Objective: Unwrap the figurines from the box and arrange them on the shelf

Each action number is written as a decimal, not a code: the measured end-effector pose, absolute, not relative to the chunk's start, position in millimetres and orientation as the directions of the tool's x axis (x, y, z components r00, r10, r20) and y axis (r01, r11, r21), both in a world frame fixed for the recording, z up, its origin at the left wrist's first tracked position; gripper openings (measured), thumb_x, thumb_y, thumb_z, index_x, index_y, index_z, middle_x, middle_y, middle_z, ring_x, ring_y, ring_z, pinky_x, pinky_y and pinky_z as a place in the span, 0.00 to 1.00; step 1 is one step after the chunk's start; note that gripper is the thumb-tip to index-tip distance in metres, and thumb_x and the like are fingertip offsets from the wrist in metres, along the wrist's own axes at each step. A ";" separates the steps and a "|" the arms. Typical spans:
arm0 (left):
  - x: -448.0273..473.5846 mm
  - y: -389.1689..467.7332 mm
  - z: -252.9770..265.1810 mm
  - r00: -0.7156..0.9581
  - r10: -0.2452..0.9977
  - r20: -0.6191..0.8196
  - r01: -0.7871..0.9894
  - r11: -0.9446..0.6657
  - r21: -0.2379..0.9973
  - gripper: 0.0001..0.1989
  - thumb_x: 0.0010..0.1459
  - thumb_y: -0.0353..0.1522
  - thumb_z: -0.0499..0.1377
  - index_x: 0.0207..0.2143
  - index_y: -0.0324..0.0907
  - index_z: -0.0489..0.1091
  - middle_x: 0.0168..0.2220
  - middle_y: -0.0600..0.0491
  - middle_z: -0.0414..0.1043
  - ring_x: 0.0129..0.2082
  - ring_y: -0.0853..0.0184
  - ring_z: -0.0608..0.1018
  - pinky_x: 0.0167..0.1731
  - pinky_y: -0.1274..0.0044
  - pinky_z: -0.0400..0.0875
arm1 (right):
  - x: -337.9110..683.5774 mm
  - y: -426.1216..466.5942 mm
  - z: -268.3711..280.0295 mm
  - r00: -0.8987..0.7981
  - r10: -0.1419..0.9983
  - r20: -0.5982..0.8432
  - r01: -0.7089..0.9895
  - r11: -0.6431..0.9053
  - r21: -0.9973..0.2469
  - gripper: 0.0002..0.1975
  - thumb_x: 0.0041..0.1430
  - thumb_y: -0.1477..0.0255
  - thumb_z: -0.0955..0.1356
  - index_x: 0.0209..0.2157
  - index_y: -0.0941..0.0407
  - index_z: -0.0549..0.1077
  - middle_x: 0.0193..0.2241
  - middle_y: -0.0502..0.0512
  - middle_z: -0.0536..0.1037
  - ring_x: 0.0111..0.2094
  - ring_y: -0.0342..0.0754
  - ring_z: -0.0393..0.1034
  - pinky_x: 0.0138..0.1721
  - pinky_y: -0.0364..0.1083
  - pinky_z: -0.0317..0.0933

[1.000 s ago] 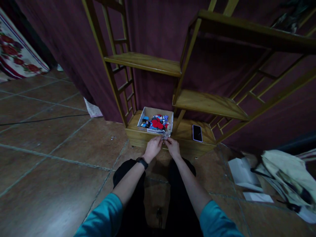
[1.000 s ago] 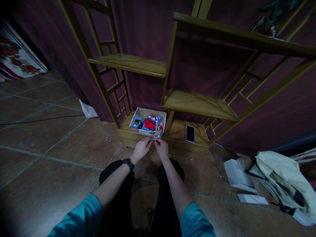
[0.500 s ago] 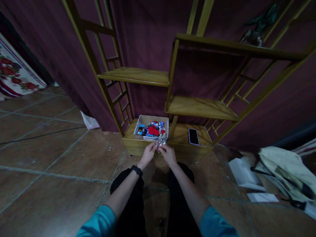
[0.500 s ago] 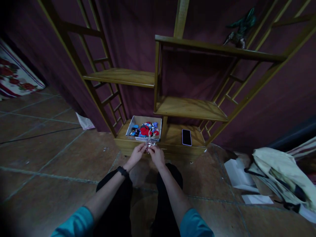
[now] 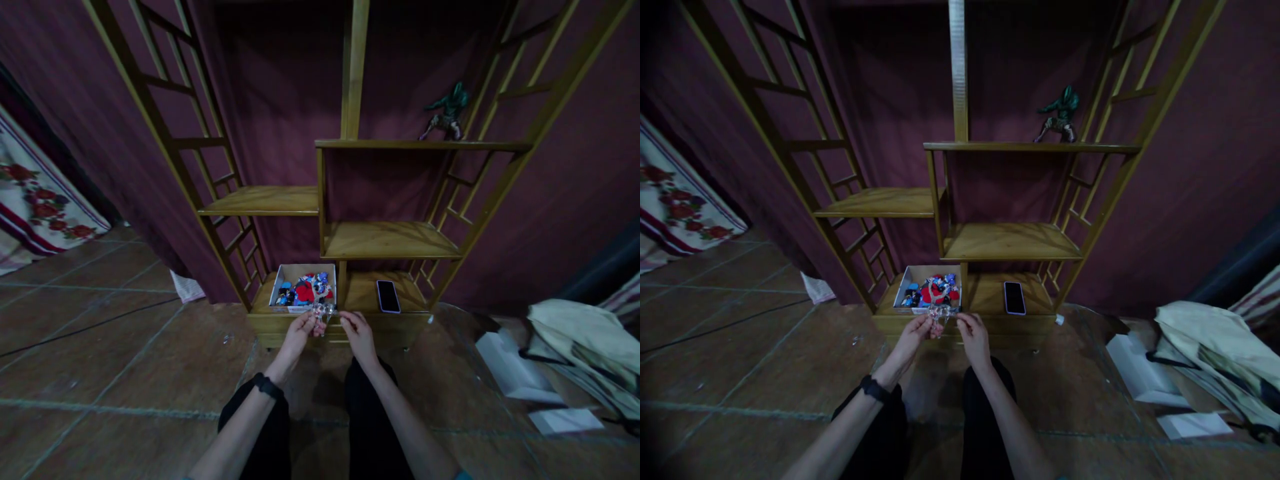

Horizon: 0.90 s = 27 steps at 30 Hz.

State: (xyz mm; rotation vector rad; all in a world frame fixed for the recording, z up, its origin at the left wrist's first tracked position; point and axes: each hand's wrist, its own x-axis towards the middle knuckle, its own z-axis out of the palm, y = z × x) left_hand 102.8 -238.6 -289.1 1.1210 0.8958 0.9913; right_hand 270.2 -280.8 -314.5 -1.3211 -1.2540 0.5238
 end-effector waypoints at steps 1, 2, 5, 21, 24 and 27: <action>106.0 -239.8 -283.3 0.324 0.943 -0.075 -0.167 0.135 0.977 0.17 0.46 0.42 0.62 0.31 0.36 0.69 0.28 0.48 0.74 0.25 0.70 0.73 0.27 0.78 0.65 | 273.3 -281.8 -309.2 0.307 0.873 0.380 0.353 0.267 -0.897 0.13 0.56 0.67 0.63 0.39 0.53 0.75 0.36 0.55 0.75 0.37 0.46 0.70 0.37 0.43 0.64; 109.4 -240.8 -277.1 0.336 0.939 -0.072 -0.160 0.132 0.978 0.17 0.47 0.42 0.62 0.31 0.36 0.69 0.28 0.48 0.74 0.24 0.71 0.73 0.27 0.78 0.65 | 276.5 -282.8 -303.3 0.293 0.875 0.385 0.358 0.272 -0.893 0.13 0.56 0.67 0.63 0.39 0.53 0.75 0.36 0.55 0.75 0.37 0.46 0.70 0.38 0.43 0.64; 120.6 -243.1 -254.8 0.371 0.927 -0.060 -0.140 0.120 0.983 0.18 0.46 0.43 0.62 0.31 0.36 0.69 0.28 0.49 0.74 0.24 0.71 0.73 0.26 0.79 0.64 | 288.3 -286.4 -282.5 0.255 0.882 0.397 0.371 0.290 -0.882 0.12 0.56 0.68 0.63 0.39 0.53 0.76 0.35 0.55 0.77 0.36 0.47 0.71 0.38 0.44 0.64; 201.9 -247.5 -73.6 0.488 0.838 0.245 -0.188 -0.173 0.967 0.22 0.47 0.42 0.61 0.42 0.38 0.69 0.30 0.50 0.73 0.24 0.71 0.73 0.22 0.80 0.65 | 375.5 -301.1 -104.1 0.185 0.831 0.525 0.338 0.448 -0.828 0.15 0.57 0.63 0.62 0.39 0.55 0.74 0.28 0.51 0.71 0.17 0.37 0.61 0.13 0.37 0.58; 214.8 -246.0 -36.5 0.438 0.839 0.323 -0.232 -0.241 0.942 0.26 0.46 0.41 0.63 0.47 0.40 0.66 0.33 0.50 0.73 0.28 0.69 0.75 0.25 0.79 0.67 | 391.0 -296.5 -66.4 0.231 0.795 0.561 0.313 0.485 -0.816 0.16 0.55 0.61 0.63 0.39 0.57 0.74 0.28 0.52 0.71 0.17 0.37 0.62 0.12 0.37 0.60; 228.0 -240.0 -2.8 0.383 0.828 0.410 -0.254 -0.332 0.908 0.28 0.44 0.36 0.64 0.48 0.40 0.63 0.35 0.51 0.72 0.28 0.69 0.75 0.25 0.79 0.68 | 404.7 -290.8 -28.5 0.275 0.730 0.626 0.341 0.535 -0.773 0.17 0.54 0.61 0.64 0.39 0.57 0.74 0.27 0.52 0.72 0.16 0.37 0.62 0.12 0.37 0.61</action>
